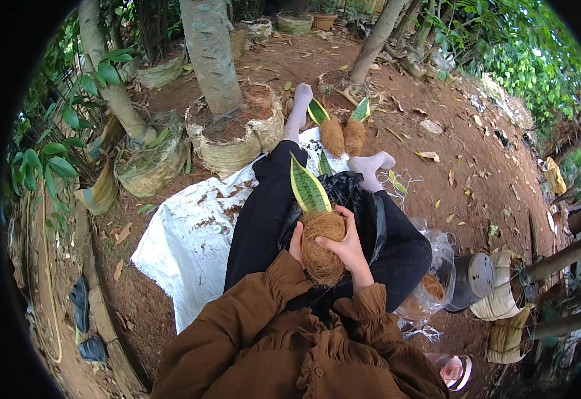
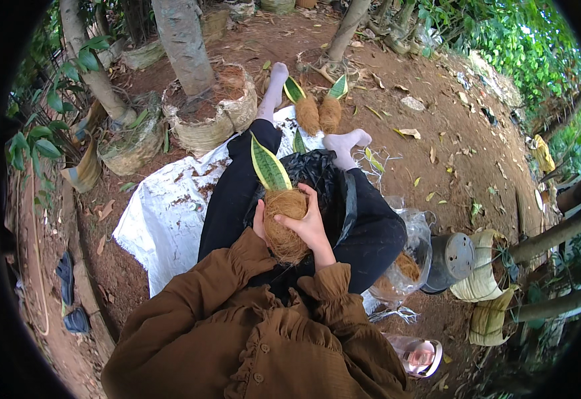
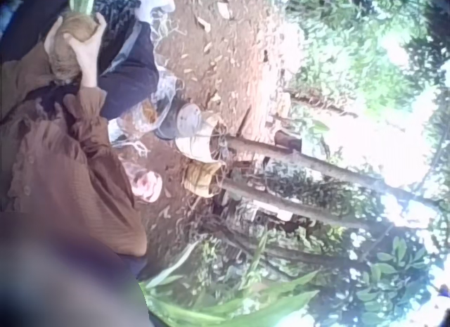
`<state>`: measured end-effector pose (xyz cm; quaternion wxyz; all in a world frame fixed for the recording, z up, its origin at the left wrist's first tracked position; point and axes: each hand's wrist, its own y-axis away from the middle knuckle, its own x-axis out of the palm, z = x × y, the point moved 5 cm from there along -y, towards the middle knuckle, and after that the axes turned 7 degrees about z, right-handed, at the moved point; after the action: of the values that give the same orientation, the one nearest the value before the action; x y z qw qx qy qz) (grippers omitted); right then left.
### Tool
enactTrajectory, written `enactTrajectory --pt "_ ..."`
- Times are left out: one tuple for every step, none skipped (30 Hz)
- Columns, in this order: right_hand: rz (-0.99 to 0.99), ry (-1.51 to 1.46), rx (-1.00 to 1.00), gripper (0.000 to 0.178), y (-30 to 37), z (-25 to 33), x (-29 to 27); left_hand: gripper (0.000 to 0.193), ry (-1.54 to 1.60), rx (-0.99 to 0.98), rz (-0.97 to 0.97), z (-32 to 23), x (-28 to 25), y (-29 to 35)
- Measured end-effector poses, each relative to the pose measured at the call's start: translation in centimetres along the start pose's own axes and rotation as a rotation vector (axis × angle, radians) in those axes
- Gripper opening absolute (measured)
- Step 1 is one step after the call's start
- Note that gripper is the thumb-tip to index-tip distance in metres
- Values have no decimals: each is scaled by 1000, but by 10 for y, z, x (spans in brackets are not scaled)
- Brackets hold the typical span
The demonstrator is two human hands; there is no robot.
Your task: The person sits on the ground and holds a coconut with a small plant growing from it. They wrap a thin string around the coconut base to secure the plant, then tie and trim the string. The person repeats this process with additional coconuts placed nearby.
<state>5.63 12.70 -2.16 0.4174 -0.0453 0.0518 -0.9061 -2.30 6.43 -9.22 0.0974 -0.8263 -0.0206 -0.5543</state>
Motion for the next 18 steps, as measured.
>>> enactTrajectory --pt "2 34 -23 83 1 -1 4 84 85 -6 27 0 5 1" --pt "-8 66 -31 78 3 -2 8 83 74 0 52 -3 8 3" --pt "-16 98 -41 73 4 -2 10 82 88 -15 83 -7 11 3" --pt "-27 307 -31 68 5 0 10 81 87 -46 30 -9 11 4" --pt "-38 516 -24 63 5 2 8 80 123 -27 146 -10 20 5" --pt "-68 719 -50 59 5 7 6 80 143 -23 179 -10 24 7" --pt "-93 824 -76 56 7 10 5 79 188 -33 230 -9 29 8" --pt "-65 840 -3 58 6 7 3 78 149 -34 167 -9 27 8" --pt "-48 860 31 60 5 6 1 77 135 -49 122 -9 25 8" --pt "-23 896 55 62 4 5 -2 77 157 -74 93 -7 24 8" --pt "13 745 168 71 1 -3 -5 76 124 -68 59 -7 22 8" --pt "38 740 189 70 0 -6 -8 75 126 -73 41 -6 20 8" --pt "63 731 233 69 0 -11 -10 74 119 -101 -62 -4 13 8" --pt "79 726 269 68 0 -16 -12 74 106 -69 13 -4 14 7" --pt "44 694 225 65 1 -19 -13 73 84 -63 3 -4 12 7" --pt "1 666 174 62 3 -21 -12 73 61 -57 -5 -3 9 7" --pt "-49 646 128 59 5 -24 -11 73 63 -54 -19 -2 6 6" --pt "-100 571 45 52 8 -26 -9 73 66 -50 -32 -1 3 5"
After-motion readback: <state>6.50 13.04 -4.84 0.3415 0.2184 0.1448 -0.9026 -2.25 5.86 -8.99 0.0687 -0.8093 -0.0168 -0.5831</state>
